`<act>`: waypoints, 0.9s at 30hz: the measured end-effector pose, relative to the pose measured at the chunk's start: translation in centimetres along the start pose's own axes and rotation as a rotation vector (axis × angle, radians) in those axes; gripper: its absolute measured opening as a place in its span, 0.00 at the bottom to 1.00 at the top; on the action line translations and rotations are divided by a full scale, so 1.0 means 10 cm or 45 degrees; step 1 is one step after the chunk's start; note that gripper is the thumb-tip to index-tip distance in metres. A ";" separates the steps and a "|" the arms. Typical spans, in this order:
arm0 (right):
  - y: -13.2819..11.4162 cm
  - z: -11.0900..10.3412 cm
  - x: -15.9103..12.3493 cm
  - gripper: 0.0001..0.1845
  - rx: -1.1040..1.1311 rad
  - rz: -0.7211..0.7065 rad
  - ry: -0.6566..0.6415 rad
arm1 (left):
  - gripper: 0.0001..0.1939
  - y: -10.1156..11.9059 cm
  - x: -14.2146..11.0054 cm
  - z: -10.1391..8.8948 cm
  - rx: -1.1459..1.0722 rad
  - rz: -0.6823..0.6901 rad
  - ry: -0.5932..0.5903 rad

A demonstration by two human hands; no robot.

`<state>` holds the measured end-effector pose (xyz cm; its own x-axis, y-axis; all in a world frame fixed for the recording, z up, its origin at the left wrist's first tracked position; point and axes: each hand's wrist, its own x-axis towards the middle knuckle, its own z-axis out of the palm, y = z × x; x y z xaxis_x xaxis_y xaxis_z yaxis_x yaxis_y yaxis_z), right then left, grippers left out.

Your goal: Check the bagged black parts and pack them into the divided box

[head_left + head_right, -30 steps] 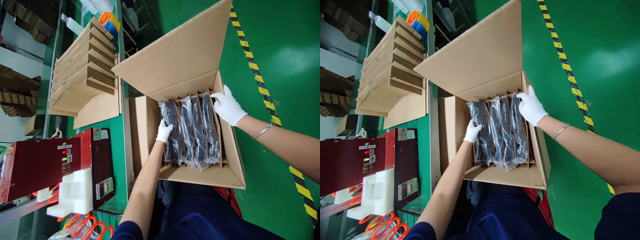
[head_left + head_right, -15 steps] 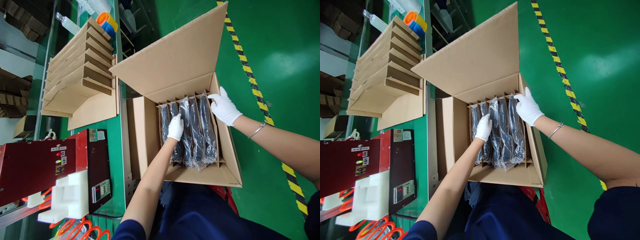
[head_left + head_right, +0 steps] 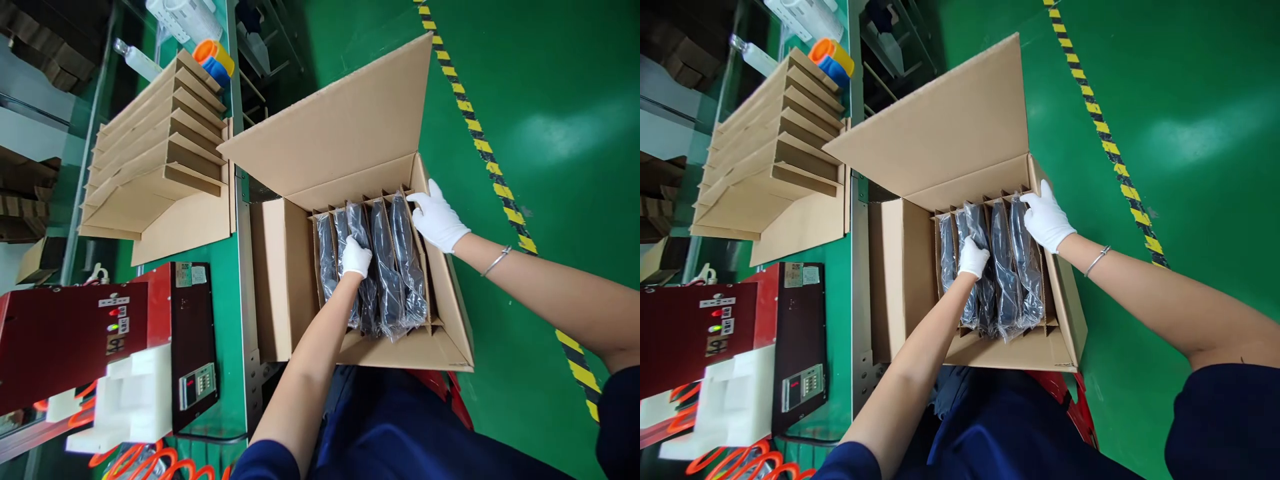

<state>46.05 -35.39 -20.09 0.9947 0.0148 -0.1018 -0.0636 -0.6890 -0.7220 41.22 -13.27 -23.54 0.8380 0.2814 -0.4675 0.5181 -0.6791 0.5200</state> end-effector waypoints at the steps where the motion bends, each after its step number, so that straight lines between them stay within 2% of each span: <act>1: 0.01 0.01 0.00 0.25 0.013 -0.013 0.005 | 0.28 -0.05 0.00 -0.04 -0.097 0.013 -0.010; 3: 0.04 0.02 0.00 0.25 0.031 -0.024 0.011 | 0.23 -0.17 -0.01 -0.13 -0.290 0.050 -0.035; 7: 0.03 0.02 0.00 0.25 0.044 -0.021 0.020 | 0.19 -0.37 -0.03 -0.31 -0.612 0.068 -0.092; 14: -0.03 0.00 0.00 0.26 0.033 0.020 -0.014 | 0.23 -0.55 -0.02 -0.44 -0.930 0.059 -0.157; 21: -0.03 -0.01 0.00 0.26 0.030 0.036 -0.022 | 0.24 -0.57 -0.02 -0.44 -0.920 0.086 -0.180; 27: -0.04 -0.03 -0.01 0.25 0.037 0.039 -0.038 | 0.18 -0.43 0.05 -0.34 -0.662 0.146 -0.158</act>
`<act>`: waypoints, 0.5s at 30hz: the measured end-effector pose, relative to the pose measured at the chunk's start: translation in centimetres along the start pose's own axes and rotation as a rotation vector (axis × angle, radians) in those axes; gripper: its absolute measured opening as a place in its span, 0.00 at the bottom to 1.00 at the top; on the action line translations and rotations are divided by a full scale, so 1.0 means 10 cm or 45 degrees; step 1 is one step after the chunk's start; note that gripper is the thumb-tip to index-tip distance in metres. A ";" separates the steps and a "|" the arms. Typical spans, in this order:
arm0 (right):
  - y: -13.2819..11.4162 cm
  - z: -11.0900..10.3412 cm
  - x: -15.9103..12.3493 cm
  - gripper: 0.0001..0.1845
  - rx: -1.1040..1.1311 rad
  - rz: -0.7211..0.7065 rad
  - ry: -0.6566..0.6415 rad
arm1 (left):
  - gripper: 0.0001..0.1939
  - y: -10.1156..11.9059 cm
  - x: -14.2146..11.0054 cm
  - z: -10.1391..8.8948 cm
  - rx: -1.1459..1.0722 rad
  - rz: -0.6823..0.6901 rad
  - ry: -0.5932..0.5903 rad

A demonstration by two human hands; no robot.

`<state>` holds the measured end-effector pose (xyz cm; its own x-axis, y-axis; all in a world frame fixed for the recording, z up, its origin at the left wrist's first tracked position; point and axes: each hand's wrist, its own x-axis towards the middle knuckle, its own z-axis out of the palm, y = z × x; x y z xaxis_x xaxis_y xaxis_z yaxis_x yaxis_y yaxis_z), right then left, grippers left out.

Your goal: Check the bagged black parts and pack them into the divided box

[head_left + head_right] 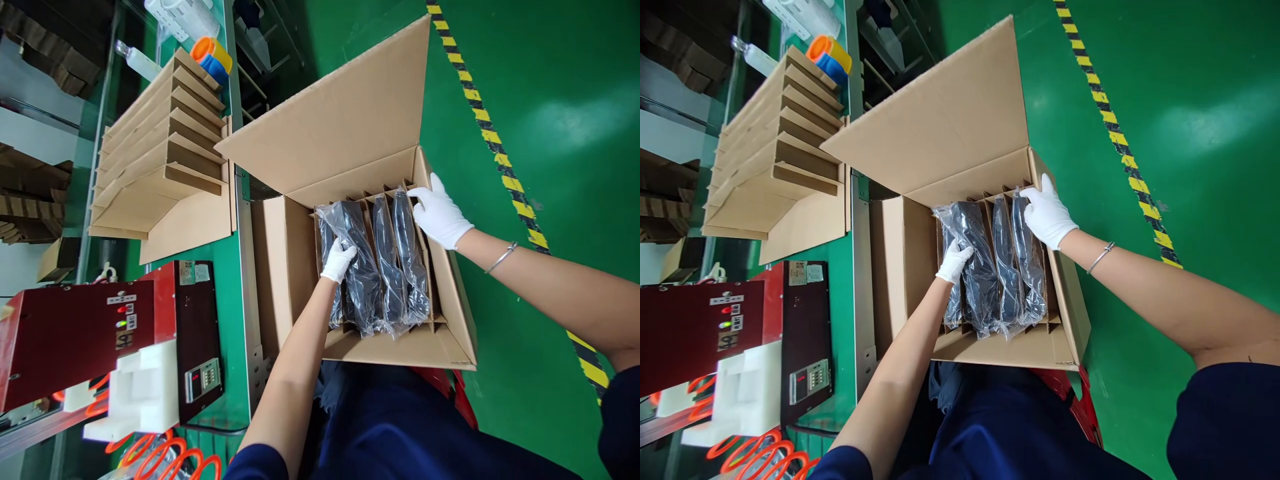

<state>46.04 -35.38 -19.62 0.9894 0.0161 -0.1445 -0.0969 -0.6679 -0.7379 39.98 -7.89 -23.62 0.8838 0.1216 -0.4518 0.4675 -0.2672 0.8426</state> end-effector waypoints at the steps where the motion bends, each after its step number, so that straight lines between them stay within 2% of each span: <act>1: -0.01 -0.01 0.00 0.26 -0.009 0.009 -0.010 | 0.18 0.01 0.03 0.05 0.068 0.014 -0.004; 5: -0.08 -0.04 -0.02 0.26 -0.039 0.028 -0.041 | 0.21 0.08 0.10 0.24 0.349 0.035 -0.014; 7: -0.09 -0.04 -0.02 0.26 -0.036 0.025 -0.028 | 0.26 0.11 0.10 0.32 0.472 0.041 0.037; 10: -0.06 -0.01 -0.02 0.25 -0.017 0.004 0.001 | 0.31 0.16 0.03 0.45 0.611 0.179 0.095; 13: -0.01 0.02 -0.01 0.24 -0.009 -0.019 0.023 | 0.30 0.23 -0.07 0.64 0.744 0.292 0.022; 15: 0.01 0.03 0.00 0.24 -0.011 -0.019 0.037 | 0.35 0.27 -0.12 0.81 0.906 0.244 -0.023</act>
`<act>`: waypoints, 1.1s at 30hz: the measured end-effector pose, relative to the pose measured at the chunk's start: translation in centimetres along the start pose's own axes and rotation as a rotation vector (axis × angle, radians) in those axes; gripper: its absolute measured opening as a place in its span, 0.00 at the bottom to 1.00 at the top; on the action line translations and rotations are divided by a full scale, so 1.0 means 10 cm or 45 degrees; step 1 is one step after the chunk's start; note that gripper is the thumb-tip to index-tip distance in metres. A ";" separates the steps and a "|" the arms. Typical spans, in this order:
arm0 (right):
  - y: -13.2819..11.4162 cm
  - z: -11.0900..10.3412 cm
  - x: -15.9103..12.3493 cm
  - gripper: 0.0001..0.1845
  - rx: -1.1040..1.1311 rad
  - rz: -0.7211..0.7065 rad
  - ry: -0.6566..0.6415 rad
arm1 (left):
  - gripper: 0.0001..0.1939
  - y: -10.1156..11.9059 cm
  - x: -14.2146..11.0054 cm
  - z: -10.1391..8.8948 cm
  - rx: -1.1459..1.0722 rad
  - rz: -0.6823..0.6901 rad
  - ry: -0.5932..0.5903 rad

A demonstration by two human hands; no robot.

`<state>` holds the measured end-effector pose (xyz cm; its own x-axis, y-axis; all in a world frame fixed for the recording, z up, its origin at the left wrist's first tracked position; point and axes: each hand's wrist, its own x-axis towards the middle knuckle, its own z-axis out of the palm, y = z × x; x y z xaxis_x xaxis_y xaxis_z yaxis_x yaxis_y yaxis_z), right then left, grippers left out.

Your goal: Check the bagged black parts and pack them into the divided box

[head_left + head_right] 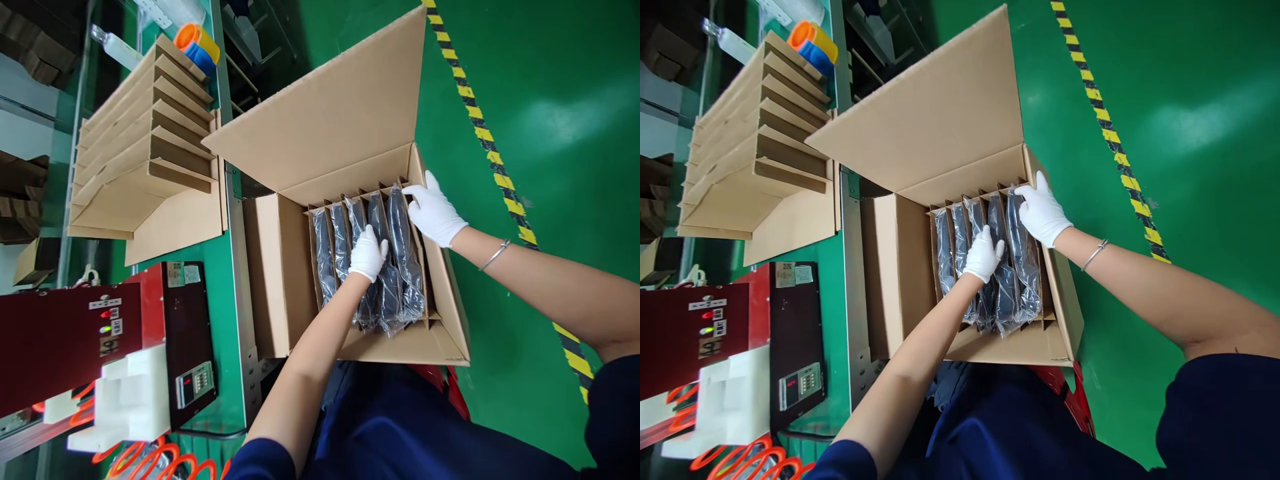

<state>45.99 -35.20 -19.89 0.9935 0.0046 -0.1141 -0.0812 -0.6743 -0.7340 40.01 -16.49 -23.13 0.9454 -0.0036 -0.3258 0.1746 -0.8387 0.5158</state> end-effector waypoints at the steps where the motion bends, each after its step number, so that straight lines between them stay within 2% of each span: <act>1: 0.01 0.00 0.00 0.25 -0.001 -0.003 0.003 | 0.39 0.07 -0.01 0.05 0.084 -0.025 -0.031; 3: 0.01 0.00 0.00 0.25 0.001 -0.013 0.004 | 0.42 0.21 -0.01 0.13 0.165 -0.090 -0.056; 7: 0.00 0.00 0.00 0.25 -0.023 -0.005 0.006 | 0.36 0.34 0.04 0.19 0.084 -0.209 -0.041; 11: 0.00 0.00 0.00 0.25 -0.036 -0.009 0.009 | 0.40 0.30 0.10 0.12 0.002 -0.311 -0.081; 16: -0.02 0.01 0.00 0.25 -0.019 -0.019 0.016 | 0.26 0.16 0.08 0.05 -0.182 -0.382 -0.027; 21: -0.01 0.00 0.01 0.26 0.006 -0.021 0.009 | 0.24 0.02 -0.09 -0.09 -0.541 -0.273 0.075; 24: 0.00 0.00 0.01 0.27 0.019 -0.041 -0.003 | 0.22 -0.11 -0.22 -0.27 -0.820 -0.147 0.067; 27: 0.00 0.00 0.01 0.27 0.017 -0.011 -0.014 | 0.24 -0.24 -0.30 -0.42 -1.039 -0.060 0.033; 33: 0.05 0.02 0.03 0.28 0.085 -0.038 0.010 | 0.33 -0.41 -0.31 -0.45 -1.390 -0.055 0.041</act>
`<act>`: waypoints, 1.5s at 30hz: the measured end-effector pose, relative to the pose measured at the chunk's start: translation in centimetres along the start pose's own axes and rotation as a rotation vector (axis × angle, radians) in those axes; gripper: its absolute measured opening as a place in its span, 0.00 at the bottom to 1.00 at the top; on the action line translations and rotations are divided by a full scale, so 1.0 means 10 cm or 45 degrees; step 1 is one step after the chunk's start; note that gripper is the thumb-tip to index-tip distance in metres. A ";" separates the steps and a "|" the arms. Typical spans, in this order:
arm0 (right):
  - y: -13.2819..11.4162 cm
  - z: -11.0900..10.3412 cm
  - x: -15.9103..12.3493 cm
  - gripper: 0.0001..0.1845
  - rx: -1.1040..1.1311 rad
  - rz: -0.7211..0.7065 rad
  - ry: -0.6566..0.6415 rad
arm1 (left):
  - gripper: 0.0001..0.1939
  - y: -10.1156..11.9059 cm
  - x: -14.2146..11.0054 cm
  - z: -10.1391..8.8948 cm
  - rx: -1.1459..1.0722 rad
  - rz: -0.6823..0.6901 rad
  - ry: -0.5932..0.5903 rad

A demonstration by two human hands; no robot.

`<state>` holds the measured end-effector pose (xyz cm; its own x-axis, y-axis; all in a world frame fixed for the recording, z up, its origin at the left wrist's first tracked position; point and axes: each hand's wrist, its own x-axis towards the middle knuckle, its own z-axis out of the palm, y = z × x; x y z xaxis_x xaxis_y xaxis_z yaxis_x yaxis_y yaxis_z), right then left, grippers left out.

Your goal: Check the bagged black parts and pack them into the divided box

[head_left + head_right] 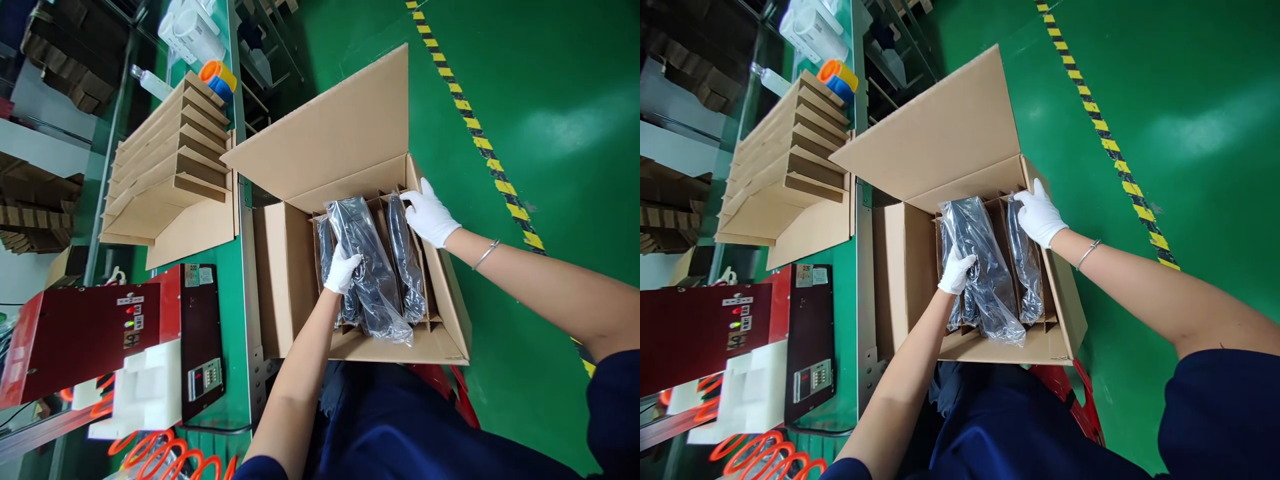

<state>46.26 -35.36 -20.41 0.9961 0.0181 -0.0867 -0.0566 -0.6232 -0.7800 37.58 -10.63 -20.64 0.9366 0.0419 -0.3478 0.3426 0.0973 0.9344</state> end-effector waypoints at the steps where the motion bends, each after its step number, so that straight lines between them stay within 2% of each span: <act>1: 0.01 0.00 0.00 0.28 0.015 -0.009 0.008 | 0.33 -0.01 0.01 0.00 -0.005 -0.002 0.000; 8: 0.00 0.00 0.00 0.27 -0.033 -0.013 0.011 | 0.35 -0.02 0.01 0.01 -0.006 -0.019 -0.009; 13: -0.02 0.01 0.00 0.27 -0.040 0.013 0.007 | 0.28 -0.07 0.12 0.08 0.321 -0.041 -0.046; 17: 0.00 0.03 0.00 0.26 -0.004 -0.002 0.025 | 0.22 -0.15 0.30 0.27 0.574 -0.095 -0.035; 22: 0.00 0.02 -0.01 0.25 -0.039 0.005 0.013 | 0.23 -0.22 0.44 0.55 0.946 -0.136 -0.064; 27: -0.02 0.01 -0.01 0.24 -0.054 0.015 -0.008 | 0.27 -0.18 0.46 0.67 1.243 -0.206 -0.024; 30: -0.02 0.01 -0.01 0.24 -0.053 0.012 -0.003 | 0.36 -0.11 0.36 0.76 1.447 -0.048 0.004; 33: -0.02 0.02 -0.01 0.24 -0.066 0.004 -0.007 | 0.30 -0.08 0.17 0.95 1.630 0.062 -0.203; 35: -0.02 0.01 -0.01 0.24 -0.069 -0.005 -0.012 | 0.27 -0.12 0.06 1.11 1.656 -0.040 -0.293; 39: -0.03 0.00 -0.02 0.25 -0.075 -0.003 -0.024 | 0.32 -0.24 0.02 1.37 1.603 -0.275 -0.238; 42: -0.03 0.01 -0.02 0.24 -0.060 -0.008 -0.011 | 0.33 -0.30 0.13 1.41 1.474 -0.393 -0.179; 45: -0.01 0.03 -0.01 0.24 -0.041 -0.010 0.003 | 0.26 -0.37 0.25 1.35 1.275 -0.456 -0.113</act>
<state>46.17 -35.05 -20.53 0.9966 0.0212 -0.0790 -0.0465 -0.6476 -0.7606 39.60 -24.34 -23.95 0.7574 0.0965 -0.6457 0.4654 -0.7734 0.4303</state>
